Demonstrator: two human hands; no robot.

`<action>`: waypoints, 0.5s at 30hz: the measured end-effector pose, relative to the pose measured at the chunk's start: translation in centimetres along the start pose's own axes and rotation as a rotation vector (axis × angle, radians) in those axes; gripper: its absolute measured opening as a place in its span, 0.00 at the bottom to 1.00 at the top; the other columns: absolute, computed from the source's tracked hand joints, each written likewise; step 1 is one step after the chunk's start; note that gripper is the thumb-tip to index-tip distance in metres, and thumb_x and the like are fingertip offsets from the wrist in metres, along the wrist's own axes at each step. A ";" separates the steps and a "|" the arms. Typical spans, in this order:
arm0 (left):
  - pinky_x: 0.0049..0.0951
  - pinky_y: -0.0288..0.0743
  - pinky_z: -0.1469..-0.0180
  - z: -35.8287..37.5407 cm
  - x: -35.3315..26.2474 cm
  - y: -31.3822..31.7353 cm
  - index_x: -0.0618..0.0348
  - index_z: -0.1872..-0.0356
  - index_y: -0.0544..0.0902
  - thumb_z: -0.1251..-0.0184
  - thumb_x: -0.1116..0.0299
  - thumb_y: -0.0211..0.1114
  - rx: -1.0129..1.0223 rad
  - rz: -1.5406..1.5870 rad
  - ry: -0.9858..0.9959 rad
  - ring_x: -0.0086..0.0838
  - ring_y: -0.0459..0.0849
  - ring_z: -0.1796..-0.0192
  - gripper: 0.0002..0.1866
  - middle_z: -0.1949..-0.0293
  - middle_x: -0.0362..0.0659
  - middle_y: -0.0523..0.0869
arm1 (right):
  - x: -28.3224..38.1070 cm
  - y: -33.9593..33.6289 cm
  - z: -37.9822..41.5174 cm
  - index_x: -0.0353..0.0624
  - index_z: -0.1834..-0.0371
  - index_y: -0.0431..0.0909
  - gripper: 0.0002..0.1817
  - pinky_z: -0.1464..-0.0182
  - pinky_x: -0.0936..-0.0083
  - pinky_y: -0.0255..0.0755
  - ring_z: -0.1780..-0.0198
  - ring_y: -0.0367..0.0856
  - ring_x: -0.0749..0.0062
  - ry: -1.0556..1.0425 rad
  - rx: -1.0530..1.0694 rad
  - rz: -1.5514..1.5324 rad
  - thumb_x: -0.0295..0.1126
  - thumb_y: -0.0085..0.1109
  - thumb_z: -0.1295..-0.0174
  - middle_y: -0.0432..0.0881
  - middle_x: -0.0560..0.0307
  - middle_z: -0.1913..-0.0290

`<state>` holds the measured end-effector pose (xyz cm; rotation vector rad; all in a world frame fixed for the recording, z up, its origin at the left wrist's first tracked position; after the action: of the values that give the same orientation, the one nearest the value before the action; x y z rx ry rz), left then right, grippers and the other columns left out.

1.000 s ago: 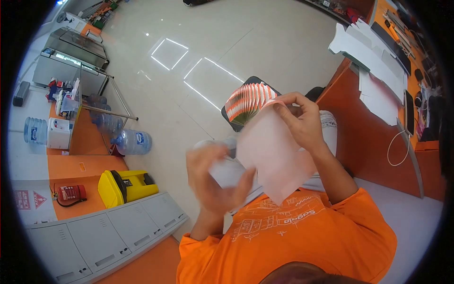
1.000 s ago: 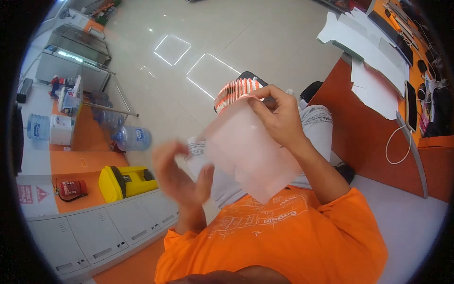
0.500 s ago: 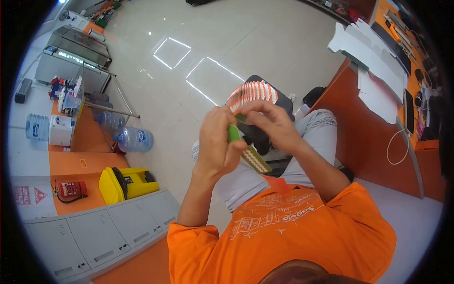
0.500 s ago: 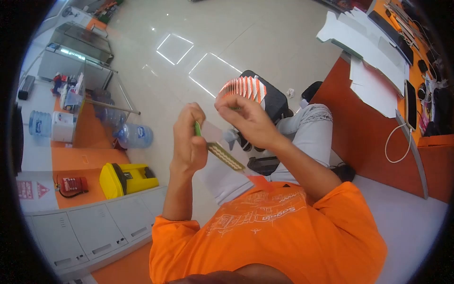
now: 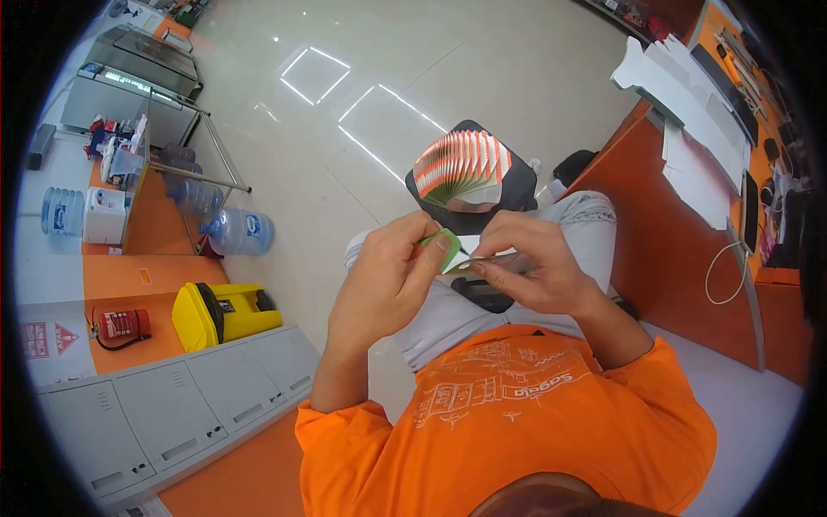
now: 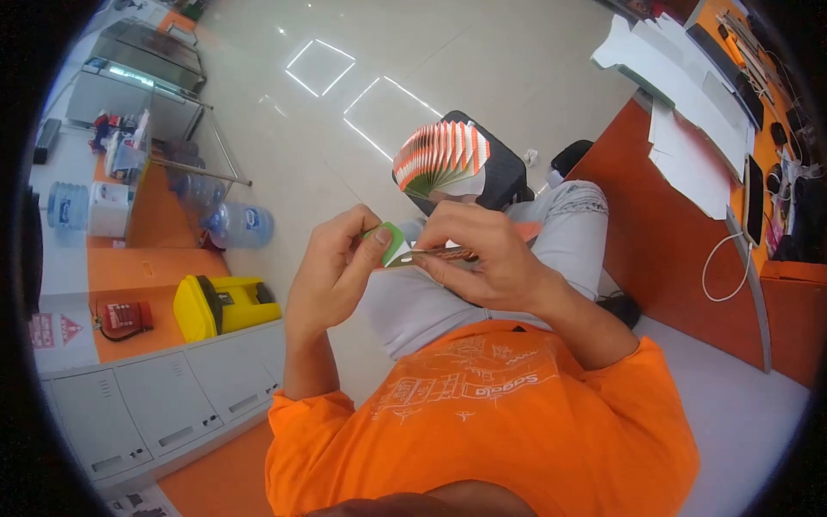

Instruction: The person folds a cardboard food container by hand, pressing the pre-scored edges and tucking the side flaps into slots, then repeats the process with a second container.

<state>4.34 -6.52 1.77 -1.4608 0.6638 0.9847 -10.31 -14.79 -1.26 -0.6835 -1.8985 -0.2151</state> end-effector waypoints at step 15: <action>0.30 0.71 0.56 0.6 0.1 1.3 0.63 0.38 0.84 0.30 0.83 0.57 0.184 -0.063 0.148 0.31 0.76 0.61 0.21 0.64 0.44 0.78 | 1.4 0.5 1.9 0.42 0.59 0.84 0.16 0.57 0.68 0.71 0.62 0.79 0.66 -0.361 -0.193 0.502 0.19 0.72 0.53 0.83 0.59 0.60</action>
<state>3.14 -6.11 1.02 -1.3913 0.7900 0.7512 -11.90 -13.03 -0.87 -1.3784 -1.9844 0.0527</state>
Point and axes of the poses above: each hand's wrist, its own z-axis away from the middle knuckle, its own y-axis out of the palm, x = y × z, the point moved 7 cm from there along -z, towards the middle knuckle
